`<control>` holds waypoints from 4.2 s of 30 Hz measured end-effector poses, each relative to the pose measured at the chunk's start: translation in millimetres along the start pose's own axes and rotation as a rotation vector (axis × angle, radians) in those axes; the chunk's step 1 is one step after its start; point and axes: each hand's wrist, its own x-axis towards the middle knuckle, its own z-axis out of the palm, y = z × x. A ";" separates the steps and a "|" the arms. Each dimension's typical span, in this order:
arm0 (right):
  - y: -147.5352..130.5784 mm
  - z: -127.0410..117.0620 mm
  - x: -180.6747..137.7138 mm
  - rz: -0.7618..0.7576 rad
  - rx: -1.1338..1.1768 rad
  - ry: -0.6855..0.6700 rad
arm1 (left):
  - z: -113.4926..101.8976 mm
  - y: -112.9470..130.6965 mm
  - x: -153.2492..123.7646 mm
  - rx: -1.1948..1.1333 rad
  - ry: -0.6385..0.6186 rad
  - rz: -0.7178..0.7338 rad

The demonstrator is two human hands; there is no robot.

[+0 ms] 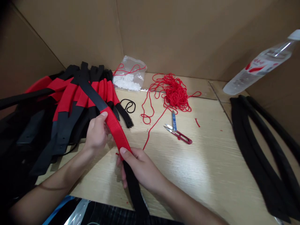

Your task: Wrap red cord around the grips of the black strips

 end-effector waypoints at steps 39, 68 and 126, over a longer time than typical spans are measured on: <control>-15.6 -9.0 13.9 -0.286 -0.051 0.046 | 19.1 80.4 59.8 0.378 0.064 -0.122; -22.4 8.6 -5.3 -0.205 -0.102 -0.051 | -49.2 66.8 114.5 1.788 0.442 0.063; -108.4 -152.4 -16.2 -0.070 -1.534 1.131 | 25.0 -9.6 -6.3 0.651 -0.404 0.409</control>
